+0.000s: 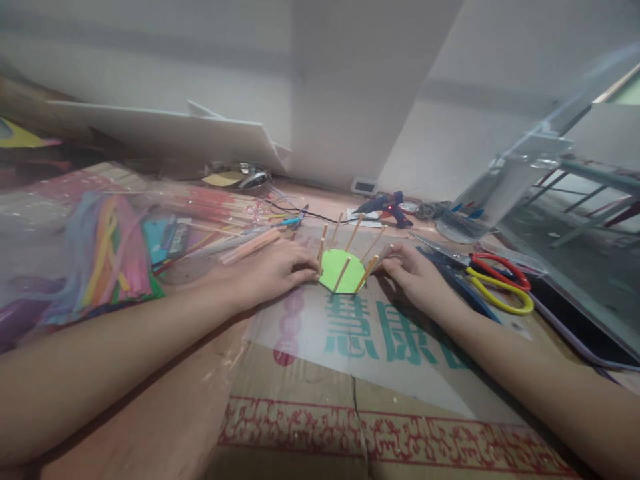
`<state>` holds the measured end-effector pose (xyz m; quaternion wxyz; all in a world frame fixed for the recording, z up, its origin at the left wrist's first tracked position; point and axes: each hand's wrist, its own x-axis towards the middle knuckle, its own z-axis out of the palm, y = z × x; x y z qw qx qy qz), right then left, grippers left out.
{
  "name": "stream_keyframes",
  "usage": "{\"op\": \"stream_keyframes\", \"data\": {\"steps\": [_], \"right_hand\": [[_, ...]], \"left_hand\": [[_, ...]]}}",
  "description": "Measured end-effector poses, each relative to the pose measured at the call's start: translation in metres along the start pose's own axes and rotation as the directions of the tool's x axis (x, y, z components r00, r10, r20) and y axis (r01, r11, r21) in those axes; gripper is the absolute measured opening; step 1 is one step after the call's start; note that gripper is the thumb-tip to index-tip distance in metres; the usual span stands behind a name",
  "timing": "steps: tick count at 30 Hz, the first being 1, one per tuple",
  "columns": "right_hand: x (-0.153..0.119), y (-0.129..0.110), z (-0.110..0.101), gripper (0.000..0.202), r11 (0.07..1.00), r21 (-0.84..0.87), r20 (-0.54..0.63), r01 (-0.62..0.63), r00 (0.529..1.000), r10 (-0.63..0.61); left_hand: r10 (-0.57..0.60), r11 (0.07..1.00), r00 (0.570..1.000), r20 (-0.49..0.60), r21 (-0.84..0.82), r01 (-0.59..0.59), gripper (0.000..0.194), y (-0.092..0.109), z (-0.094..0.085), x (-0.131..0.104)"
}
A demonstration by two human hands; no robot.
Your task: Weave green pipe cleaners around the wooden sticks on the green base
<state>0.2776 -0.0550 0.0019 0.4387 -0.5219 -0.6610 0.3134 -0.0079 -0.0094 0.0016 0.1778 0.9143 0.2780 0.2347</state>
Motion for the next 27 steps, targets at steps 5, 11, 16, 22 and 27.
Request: {"op": "stream_keyframes", "data": {"steps": [5,11,16,22,27], "right_hand": [[0.0000,-0.0005,0.0002,0.010,1.000,0.003,0.004,-0.012,1.000,0.012],[-0.0001,0.0016,0.0009,0.012,0.998,0.042,0.005,-0.048,0.999,0.048],[0.0006,0.0018,0.0001,0.013,0.998,0.045,0.011,-0.054,0.998,0.054],[0.0005,0.0011,0.0004,0.013,0.997,0.062,0.012,-0.055,0.998,0.054],[0.0005,0.0019,0.0008,0.013,0.998,0.036,0.006,-0.044,0.999,0.044]], "left_hand": [[0.015,1.000,1.000,0.011,0.026,-0.015,0.016,0.0035,-0.0018,0.0006],[-0.003,1.000,1.000,0.004,-0.030,0.003,0.016,0.0034,-0.0006,0.0010],[-0.005,0.999,1.000,0.015,-0.034,0.006,0.015,0.0044,-0.0012,0.0011],[0.002,1.000,1.000,0.020,0.007,-0.002,0.015,0.0063,-0.0004,0.0005],[-0.023,1.000,1.000,0.005,-0.020,0.023,0.014,0.0047,-0.0018,-0.0002]]}}
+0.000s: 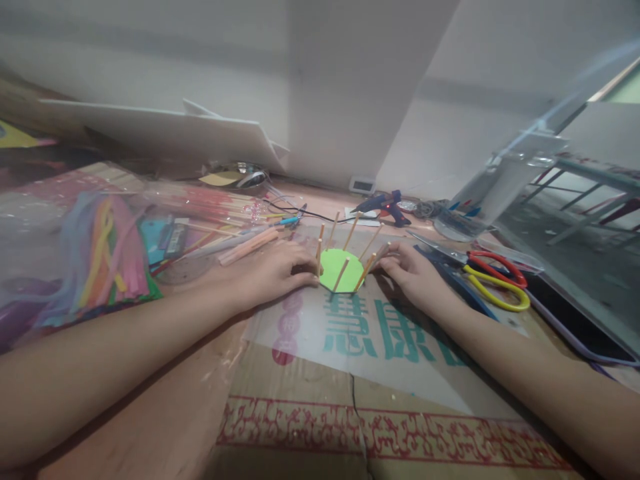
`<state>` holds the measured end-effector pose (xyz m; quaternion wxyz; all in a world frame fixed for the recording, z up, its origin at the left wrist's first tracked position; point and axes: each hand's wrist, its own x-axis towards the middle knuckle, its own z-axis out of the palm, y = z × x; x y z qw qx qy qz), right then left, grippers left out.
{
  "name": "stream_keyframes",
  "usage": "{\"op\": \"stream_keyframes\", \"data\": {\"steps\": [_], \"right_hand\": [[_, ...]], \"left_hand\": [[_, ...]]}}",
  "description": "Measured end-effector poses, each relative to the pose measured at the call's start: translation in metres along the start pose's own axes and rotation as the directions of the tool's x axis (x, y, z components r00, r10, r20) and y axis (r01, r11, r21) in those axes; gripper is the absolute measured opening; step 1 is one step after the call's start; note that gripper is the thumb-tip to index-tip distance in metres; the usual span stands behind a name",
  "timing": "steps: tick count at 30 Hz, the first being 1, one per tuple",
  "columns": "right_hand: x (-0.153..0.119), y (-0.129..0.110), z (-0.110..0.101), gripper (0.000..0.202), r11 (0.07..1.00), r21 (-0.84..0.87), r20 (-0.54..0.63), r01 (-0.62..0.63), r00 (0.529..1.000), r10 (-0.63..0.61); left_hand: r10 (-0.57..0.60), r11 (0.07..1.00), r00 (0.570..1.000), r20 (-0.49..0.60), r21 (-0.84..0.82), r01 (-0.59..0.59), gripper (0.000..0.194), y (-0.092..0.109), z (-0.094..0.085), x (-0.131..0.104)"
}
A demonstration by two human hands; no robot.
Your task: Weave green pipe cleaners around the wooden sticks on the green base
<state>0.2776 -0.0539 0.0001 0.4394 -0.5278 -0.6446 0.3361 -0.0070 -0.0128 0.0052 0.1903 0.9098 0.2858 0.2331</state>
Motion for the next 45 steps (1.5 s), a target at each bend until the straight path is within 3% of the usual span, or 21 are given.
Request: {"op": "stream_keyframes", "data": {"steps": [3,5,7,11,14,24,34,45], "right_hand": [[0.001,0.001,0.000,0.015,1.000,0.010,-0.006,0.008,1.000,-0.008],[0.001,0.002,0.000,0.016,1.000,0.019,-0.007,0.005,1.000,-0.005],[0.001,0.002,0.000,0.018,0.999,0.034,0.000,-0.005,1.000,0.005],[0.001,0.003,0.000,0.023,0.998,0.061,0.028,-0.026,0.999,0.025],[0.001,0.004,0.000,0.022,0.999,0.046,0.038,-0.028,0.999,0.026],[0.003,0.008,0.000,0.021,0.999,0.032,0.044,-0.011,0.999,0.010],[0.003,0.006,0.002,0.024,1.000,0.031,0.032,0.003,0.999,-0.004],[0.003,0.005,0.002,0.022,0.999,0.039,0.047,0.004,0.999,-0.006]], "left_hand": [[-0.032,0.995,0.990,-0.136,0.090,0.045,0.028,0.005,-0.005,-0.006],[0.058,0.979,0.973,-0.222,0.204,-0.012,0.037,0.014,-0.006,-0.011],[0.124,0.966,0.980,-0.154,0.243,-0.084,0.030,0.024,-0.002,-0.016],[-0.088,0.962,0.994,-0.069,0.255,0.103,0.032,0.038,0.011,-0.017],[-0.168,0.961,0.984,-0.053,0.212,0.175,0.033,0.040,0.018,-0.012],[-0.138,0.982,0.989,-0.058,0.125,0.145,0.022,0.044,0.021,-0.006],[-0.182,0.971,0.983,-0.005,0.155,0.181,0.023,0.047,0.019,-0.003],[-0.170,0.974,0.985,-0.015,0.150,0.170,0.028,0.040,0.022,-0.006]]}}
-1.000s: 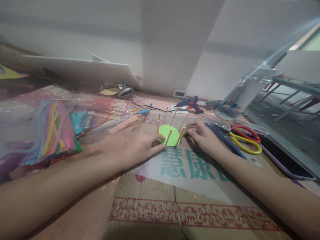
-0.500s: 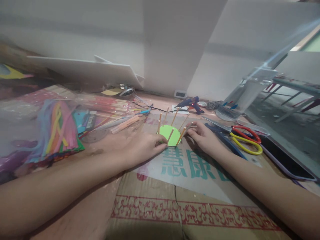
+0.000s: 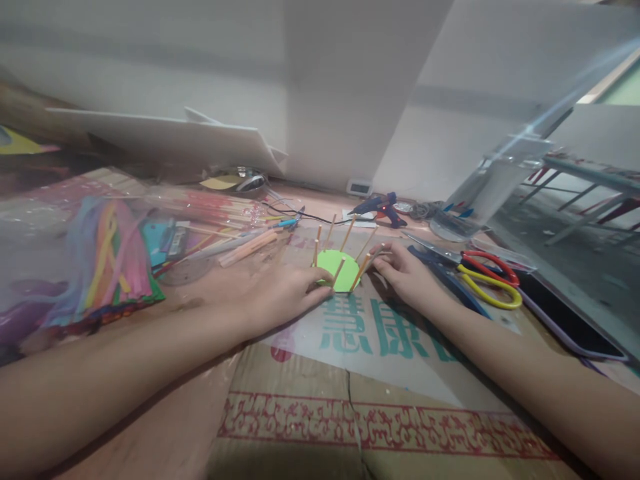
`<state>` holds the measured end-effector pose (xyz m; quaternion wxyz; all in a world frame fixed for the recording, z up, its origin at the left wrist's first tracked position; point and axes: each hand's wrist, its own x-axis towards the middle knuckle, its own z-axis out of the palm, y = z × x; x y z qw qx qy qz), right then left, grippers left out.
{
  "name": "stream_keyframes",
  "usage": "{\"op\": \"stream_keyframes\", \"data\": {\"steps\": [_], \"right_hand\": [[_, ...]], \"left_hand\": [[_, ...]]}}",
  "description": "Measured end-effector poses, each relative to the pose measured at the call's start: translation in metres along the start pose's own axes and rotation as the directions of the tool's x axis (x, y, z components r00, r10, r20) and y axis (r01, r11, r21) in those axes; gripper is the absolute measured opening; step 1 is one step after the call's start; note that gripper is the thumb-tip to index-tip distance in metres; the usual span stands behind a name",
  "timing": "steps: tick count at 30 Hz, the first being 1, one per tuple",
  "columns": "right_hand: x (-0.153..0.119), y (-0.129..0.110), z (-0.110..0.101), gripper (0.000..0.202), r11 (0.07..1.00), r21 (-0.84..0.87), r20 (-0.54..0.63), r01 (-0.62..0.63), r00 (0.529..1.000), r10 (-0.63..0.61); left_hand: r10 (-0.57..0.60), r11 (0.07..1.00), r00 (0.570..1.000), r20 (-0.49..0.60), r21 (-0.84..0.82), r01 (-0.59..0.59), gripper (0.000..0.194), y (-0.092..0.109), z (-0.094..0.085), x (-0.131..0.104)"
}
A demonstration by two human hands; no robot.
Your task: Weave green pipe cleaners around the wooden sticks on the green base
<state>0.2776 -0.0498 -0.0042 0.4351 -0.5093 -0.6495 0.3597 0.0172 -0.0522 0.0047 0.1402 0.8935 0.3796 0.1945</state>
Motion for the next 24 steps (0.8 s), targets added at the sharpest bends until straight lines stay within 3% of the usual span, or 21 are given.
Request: {"op": "stream_keyframes", "data": {"steps": [6,16,20,24], "right_hand": [[-0.001,0.001,-0.002,0.021,1.000,-0.020,0.007,-0.012,1.000,0.012],[0.001,0.005,-0.003,0.021,1.000,-0.021,0.011,-0.004,1.000,0.005],[0.000,0.004,-0.003,0.022,1.000,-0.019,0.019,0.005,1.000,-0.005],[-0.001,0.001,-0.003,0.022,1.000,-0.018,0.021,0.007,1.000,-0.007]], "left_hand": [[-0.004,0.998,1.000,0.021,0.064,0.003,0.029,0.004,-0.004,0.001],[0.012,1.000,0.999,0.030,0.022,-0.013,0.029,0.004,-0.003,-0.001],[0.054,0.998,0.996,-0.066,0.020,-0.052,0.029,-0.003,-0.010,-0.010],[0.104,0.993,0.960,-0.260,-0.022,-0.113,0.040,-0.017,-0.021,-0.008]]}}
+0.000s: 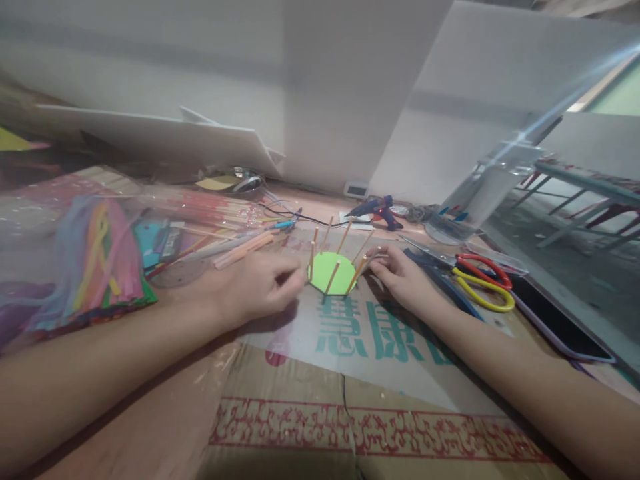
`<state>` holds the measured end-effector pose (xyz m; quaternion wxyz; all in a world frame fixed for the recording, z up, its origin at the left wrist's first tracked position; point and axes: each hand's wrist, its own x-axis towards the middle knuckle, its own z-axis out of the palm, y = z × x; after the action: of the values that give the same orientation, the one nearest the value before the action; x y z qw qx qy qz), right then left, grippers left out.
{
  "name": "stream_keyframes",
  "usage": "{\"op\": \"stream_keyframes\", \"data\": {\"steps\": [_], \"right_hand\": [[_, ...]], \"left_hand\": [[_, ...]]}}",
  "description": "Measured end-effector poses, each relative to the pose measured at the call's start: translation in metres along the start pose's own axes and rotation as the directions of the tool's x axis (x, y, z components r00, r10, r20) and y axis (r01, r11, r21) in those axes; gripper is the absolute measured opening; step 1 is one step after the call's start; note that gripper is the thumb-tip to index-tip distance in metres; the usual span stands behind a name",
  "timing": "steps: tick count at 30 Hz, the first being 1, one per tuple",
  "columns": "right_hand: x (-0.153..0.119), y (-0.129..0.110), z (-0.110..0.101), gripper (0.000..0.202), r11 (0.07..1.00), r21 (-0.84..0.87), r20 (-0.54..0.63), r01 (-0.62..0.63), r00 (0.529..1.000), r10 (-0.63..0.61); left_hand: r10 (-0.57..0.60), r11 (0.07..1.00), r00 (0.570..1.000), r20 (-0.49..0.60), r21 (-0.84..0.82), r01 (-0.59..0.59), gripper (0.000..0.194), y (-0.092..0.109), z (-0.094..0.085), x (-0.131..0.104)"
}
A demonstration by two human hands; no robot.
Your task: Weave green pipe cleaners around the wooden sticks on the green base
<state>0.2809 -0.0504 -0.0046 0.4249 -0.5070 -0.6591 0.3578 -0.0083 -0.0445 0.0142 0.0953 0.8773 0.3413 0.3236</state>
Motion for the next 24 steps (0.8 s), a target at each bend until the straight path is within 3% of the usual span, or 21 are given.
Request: {"op": "stream_keyframes", "data": {"steps": [2,5,9,13,17,24], "right_hand": [[0.000,-0.001,0.000,0.022,1.000,-0.002,0.002,-0.004,1.000,0.004],[0.000,0.000,0.000,0.020,1.000,0.007,0.003,0.004,1.000,-0.004],[0.000,0.004,0.000,0.016,0.999,0.042,0.011,0.001,1.000,-0.001],[0.001,0.007,-0.001,0.014,0.999,0.053,0.033,-0.003,0.999,0.001],[0.001,0.007,0.000,0.014,0.998,0.064,0.024,0.021,0.999,-0.023],[0.002,0.011,-0.001,0.016,0.997,0.079,0.029,0.022,0.999,-0.024]], "left_hand": [[-0.080,0.996,0.994,-0.070,-0.043,0.077,0.040,-0.009,-0.001,0.006],[-0.162,0.982,0.987,-0.013,-0.098,0.160,0.030,-0.020,0.005,0.013],[-0.184,0.966,0.983,0.029,-0.181,0.186,0.014,-0.024,0.014,0.012],[-0.159,0.963,0.985,0.072,-0.210,0.171,0.015,-0.016,0.013,0.010],[-0.090,0.987,0.990,0.112,-0.123,0.103,0.012,-0.010,0.009,0.011],[0.044,0.992,0.975,0.217,-0.123,-0.018,0.018,-0.020,0.010,0.012]]}}
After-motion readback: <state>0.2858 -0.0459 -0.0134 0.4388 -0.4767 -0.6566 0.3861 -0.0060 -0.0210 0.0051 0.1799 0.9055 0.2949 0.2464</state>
